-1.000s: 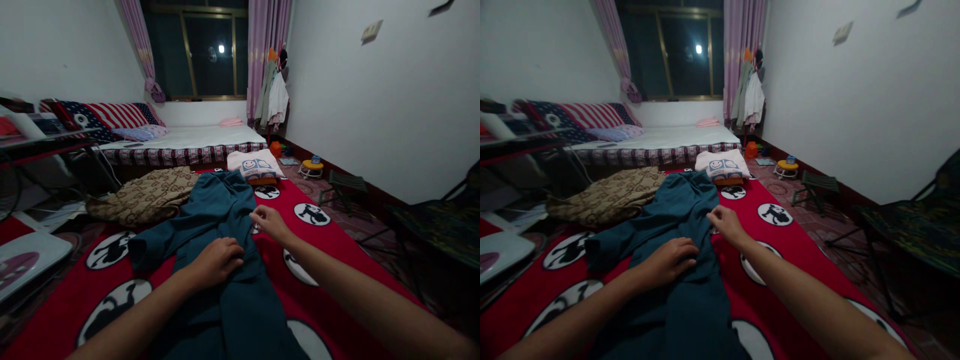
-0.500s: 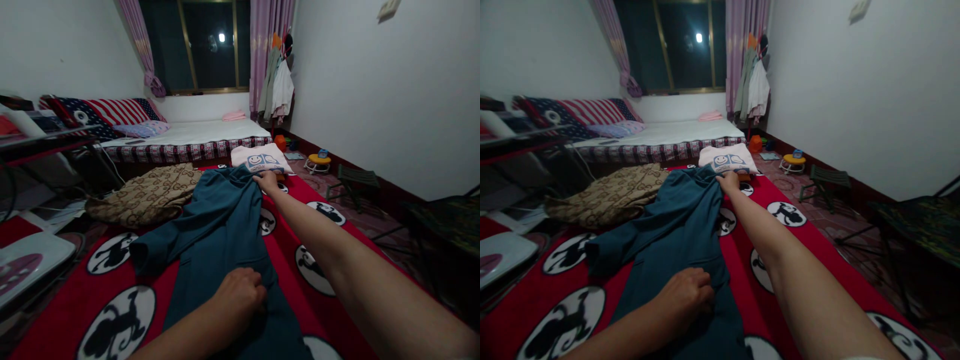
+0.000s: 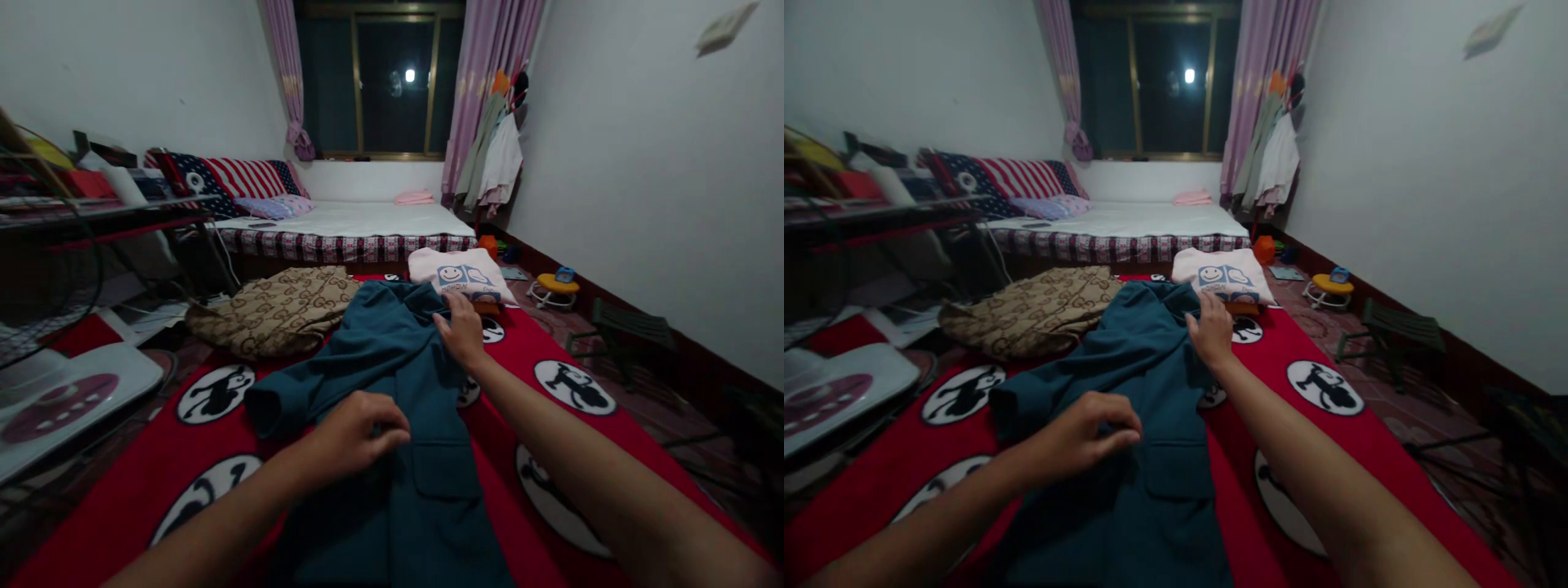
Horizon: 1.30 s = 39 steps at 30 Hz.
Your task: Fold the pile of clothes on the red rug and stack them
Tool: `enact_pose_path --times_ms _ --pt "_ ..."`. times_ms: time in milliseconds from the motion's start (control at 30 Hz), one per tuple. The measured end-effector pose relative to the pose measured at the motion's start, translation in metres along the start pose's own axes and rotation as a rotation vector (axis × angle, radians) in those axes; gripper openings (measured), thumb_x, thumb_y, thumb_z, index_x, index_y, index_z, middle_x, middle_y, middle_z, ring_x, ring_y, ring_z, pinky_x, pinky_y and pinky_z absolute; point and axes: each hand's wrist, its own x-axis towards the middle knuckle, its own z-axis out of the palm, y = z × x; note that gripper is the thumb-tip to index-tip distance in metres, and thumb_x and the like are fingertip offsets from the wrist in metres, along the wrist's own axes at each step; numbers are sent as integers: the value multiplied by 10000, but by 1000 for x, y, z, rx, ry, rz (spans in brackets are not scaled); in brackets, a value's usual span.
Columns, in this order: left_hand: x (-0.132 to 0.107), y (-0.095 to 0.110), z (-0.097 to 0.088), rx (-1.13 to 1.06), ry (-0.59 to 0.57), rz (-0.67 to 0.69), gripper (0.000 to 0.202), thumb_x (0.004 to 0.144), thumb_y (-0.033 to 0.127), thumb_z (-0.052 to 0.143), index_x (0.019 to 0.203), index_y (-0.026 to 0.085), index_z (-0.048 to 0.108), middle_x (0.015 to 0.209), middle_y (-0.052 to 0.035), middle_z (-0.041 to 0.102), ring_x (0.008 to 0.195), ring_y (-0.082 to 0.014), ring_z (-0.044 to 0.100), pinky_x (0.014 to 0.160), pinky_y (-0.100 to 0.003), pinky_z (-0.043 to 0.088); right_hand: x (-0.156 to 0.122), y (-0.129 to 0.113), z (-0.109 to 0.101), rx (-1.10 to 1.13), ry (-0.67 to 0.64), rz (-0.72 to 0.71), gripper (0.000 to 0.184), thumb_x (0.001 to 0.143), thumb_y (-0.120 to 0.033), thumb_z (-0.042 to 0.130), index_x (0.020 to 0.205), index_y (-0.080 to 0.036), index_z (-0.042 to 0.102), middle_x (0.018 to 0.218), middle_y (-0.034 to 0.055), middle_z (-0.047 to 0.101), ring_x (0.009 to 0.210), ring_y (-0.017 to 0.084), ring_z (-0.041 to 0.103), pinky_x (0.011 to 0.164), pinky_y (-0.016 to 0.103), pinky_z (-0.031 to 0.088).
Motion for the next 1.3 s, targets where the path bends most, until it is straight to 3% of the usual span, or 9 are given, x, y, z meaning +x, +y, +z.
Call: enact_pose_path --times_ms 167,267,467,700,833,1000,1100,1200,1300 --pt "-30 -57 -50 273 497 -142 182 881 244 515 898 189 688 964 -59 675 952 -191 605 892 -315 456 -40 -8 25 -75 -456 -187 630 952 -500 350 1457 -124 350 1544 150 277 1445 270 190 1141 538 164" --pt "-60 -93 -79 379 626 -348 259 835 191 454 941 187 690 1004 -71 670 1003 -213 598 944 -370 453 -39 -10 21 -82 -565 -167 633 940 -502 389 1451 -128 364 1549 159 257 1445 294 180 1130 563 182" --pt "-103 -125 -97 30 348 -521 662 595 181 583 1255 140 557 1242 -124 611 1136 -258 581 895 -355 508 -56 -32 -8 152 -327 -260 596 858 -291 542 1421 -172 386 1442 154 449 1323 267 429 1077 493 349" --pt "-101 -122 -78 221 244 -364 596 585 132 545 1170 171 650 1153 -76 676 1071 -250 605 956 -362 453 -86 -28 9 182 -473 -214 526 918 -407 456 1397 -193 418 1496 140 383 1394 251 329 1113 565 227" --pt "-84 -90 -83 213 365 -420 378 632 157 514 935 172 740 906 -40 738 890 -243 657 807 -324 499 -80 -23 12 233 -433 -190 541 891 -426 510 1370 -182 447 1469 146 423 1363 259 382 1113 536 253" --pt "-56 6 -90 -230 589 -330 362 677 265 596 995 120 693 770 -22 697 706 -191 635 643 -264 502 -71 -34 -11 303 -318 -140 693 797 -381 647 1405 -149 410 1465 171 411 1374 253 361 1112 428 313" --pt "-48 57 -79 -524 602 -258 442 715 319 637 1119 140 628 810 -25 677 714 -178 638 637 -257 506 -68 -42 -29 396 -205 -183 519 823 -353 601 1312 -193 528 1480 135 389 1369 244 361 1099 412 337" --pt "-53 82 -59 -606 569 -266 436 796 346 575 1201 183 574 856 -18 665 771 -178 641 642 -247 505 -72 -38 -37 555 -124 -207 245 836 -338 549 967 -188 691 1366 131 516 1204 240 535 1016 395 426" --pt "-67 84 -44 -554 257 -284 433 805 319 588 1220 199 561 979 -26 673 855 -184 636 673 -239 500 -78 -23 -36 637 -79 -167 194 808 -329 556 805 -193 695 1243 125 605 1097 239 594 969 407 455"
